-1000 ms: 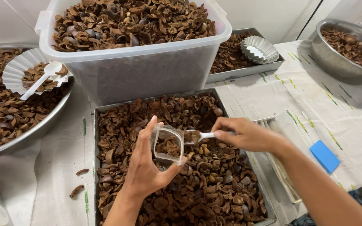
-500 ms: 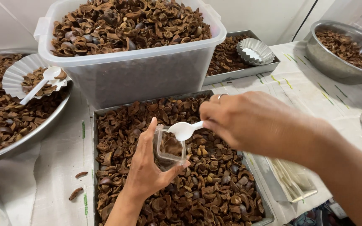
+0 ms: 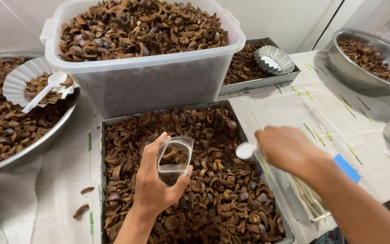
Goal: Scooping dried husks into small plastic bags using a spoon
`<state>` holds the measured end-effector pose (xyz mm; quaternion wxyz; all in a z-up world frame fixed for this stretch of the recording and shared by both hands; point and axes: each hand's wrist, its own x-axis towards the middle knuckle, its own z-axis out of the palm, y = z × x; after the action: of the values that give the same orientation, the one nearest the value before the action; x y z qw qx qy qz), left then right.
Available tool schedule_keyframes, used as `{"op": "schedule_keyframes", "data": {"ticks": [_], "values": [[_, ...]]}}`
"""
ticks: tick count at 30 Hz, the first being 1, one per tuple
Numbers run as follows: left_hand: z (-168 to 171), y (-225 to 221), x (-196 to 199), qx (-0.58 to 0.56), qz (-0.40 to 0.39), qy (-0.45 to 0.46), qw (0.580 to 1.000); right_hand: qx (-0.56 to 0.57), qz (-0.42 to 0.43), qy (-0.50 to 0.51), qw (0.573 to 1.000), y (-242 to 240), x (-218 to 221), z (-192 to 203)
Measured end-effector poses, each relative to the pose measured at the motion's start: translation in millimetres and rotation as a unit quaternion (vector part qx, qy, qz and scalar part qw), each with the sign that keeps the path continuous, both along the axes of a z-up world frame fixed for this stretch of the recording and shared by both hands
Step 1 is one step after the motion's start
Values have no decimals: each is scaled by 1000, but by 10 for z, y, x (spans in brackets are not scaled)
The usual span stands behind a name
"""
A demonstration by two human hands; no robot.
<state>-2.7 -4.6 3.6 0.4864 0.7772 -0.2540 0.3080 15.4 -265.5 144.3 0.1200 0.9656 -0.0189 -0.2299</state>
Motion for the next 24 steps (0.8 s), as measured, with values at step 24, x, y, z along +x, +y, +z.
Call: {"op": "schedule_keyframes", "data": {"ticks": [24], "values": [[30, -23, -6, 33, -35, 21, 999, 408, 8, 37, 912, -195, 263, -744]]}}
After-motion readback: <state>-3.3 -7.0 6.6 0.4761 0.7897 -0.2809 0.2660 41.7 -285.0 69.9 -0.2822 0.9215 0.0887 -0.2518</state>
